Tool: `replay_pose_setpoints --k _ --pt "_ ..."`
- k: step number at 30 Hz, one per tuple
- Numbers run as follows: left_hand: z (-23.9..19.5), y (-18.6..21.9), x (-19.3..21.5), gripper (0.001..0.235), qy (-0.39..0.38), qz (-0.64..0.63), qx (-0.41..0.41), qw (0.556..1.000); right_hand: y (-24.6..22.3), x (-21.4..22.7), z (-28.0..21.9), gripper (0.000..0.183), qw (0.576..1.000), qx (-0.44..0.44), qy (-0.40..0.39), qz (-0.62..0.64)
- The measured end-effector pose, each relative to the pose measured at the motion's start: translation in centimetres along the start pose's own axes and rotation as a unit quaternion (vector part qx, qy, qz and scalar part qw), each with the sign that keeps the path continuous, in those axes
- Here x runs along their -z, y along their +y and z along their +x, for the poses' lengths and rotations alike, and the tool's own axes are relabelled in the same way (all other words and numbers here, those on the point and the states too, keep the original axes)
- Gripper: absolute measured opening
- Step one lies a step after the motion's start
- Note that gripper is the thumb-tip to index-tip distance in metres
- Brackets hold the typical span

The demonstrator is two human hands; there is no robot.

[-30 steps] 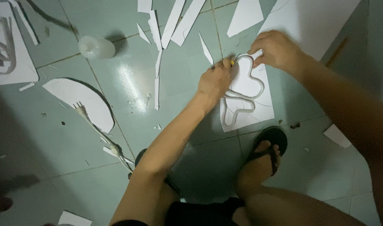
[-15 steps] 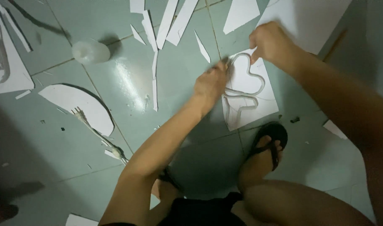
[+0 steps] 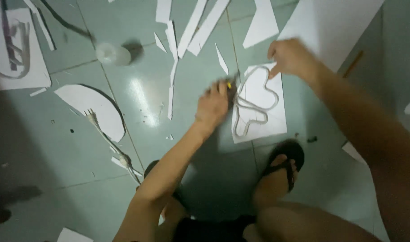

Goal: Cutting out heart shapes from white sheets using a utility knife on a tiled floor.

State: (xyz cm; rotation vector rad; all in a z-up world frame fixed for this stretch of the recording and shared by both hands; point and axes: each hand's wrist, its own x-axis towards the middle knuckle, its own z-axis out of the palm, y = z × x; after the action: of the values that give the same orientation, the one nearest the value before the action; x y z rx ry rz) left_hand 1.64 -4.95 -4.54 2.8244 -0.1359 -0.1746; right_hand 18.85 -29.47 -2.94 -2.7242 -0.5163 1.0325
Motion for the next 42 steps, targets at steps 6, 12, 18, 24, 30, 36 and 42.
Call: replay_pose_setpoints --k 6,12,18,24,30,36,42 --pt "2.2 -0.4 4.4 0.045 0.114 0.006 -0.025 0.993 -2.3 5.0 -2.8 0.039 0.987 0.005 -0.094 0.129" --pt "4.6 2.2 11.3 0.014 -0.029 -0.467 -0.053 0.882 -5.3 8.6 -5.7 0.031 0.971 0.042 -0.142 0.191" --pt "5.0 1.4 10.1 0.005 -0.1 -0.565 -0.011 0.819 -3.2 8.3 -6.3 0.031 0.935 0.116 -0.146 0.301" --pt "4.4 1.0 5.5 0.009 -0.073 -0.709 -0.001 0.702 3.8 0.1 -4.4 0.032 0.908 0.102 -0.119 0.39" --pt "4.6 0.8 4.6 0.008 -0.099 -0.8 0.019 0.591 -0.5 1.7 -5.9 0.035 0.913 0.102 -0.002 0.395" --pt "5.0 0.1 8.2 0.007 -0.091 -0.735 -0.052 0.67 -1.9 2.9 -6.0 0.036 0.92 0.133 0.016 0.369" --pt "4.6 0.3 11.3 0.021 -0.131 -0.736 -0.055 0.661 -1.5 3.5 -6.6 0.038 0.907 0.125 0.027 0.402"
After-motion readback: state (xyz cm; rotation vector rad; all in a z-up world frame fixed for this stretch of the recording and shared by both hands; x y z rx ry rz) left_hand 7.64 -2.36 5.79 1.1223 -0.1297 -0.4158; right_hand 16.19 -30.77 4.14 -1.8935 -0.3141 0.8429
